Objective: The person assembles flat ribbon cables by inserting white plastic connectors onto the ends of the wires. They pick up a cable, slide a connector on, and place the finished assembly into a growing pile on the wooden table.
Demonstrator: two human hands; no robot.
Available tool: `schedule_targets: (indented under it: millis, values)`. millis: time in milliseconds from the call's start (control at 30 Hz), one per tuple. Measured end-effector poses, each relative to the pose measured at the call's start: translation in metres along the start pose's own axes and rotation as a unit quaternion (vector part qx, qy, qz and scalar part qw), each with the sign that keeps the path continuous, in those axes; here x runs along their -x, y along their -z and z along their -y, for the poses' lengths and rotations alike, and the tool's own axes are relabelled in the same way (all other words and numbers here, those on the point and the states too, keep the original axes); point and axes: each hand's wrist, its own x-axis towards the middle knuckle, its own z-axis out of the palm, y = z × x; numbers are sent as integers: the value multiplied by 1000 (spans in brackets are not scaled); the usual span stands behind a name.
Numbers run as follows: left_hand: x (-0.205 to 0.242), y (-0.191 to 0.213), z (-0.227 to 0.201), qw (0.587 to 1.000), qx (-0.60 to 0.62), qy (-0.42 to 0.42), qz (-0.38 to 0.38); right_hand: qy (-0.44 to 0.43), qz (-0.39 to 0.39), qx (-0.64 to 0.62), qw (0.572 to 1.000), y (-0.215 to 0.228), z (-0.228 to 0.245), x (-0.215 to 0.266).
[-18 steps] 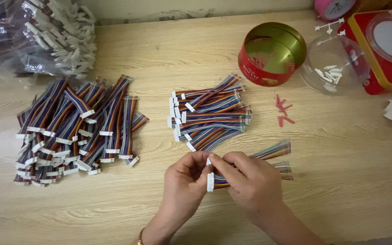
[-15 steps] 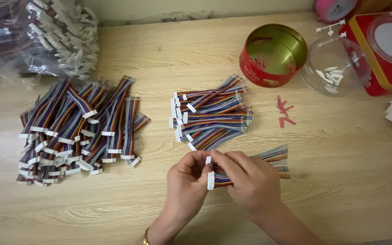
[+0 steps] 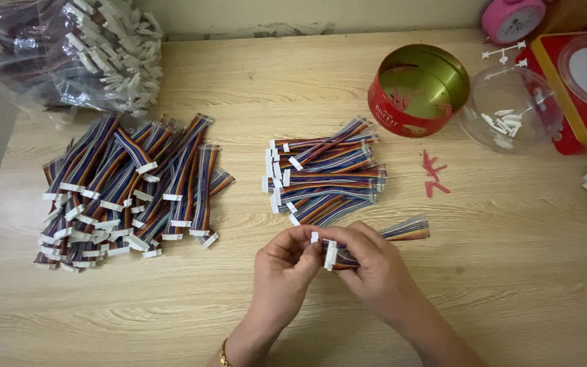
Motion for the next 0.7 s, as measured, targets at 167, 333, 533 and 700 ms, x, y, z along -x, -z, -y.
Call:
schedule_targets:
  millis: [167,333,533,700]
  values:
    - [1,0,-3,997,60,29,27,51,-1,-39,998,9,-3,-3]
    - [-3,5,-10,989,119,81,34,33,11,-75,997,15,-4,-5]
    - [-5,15,-11,960,214,171,62,34,44,-118,992,18,-2,-8]
    - [-5,11,-19,948,238,202,58,-65,65,-138,986,20,8,-9]
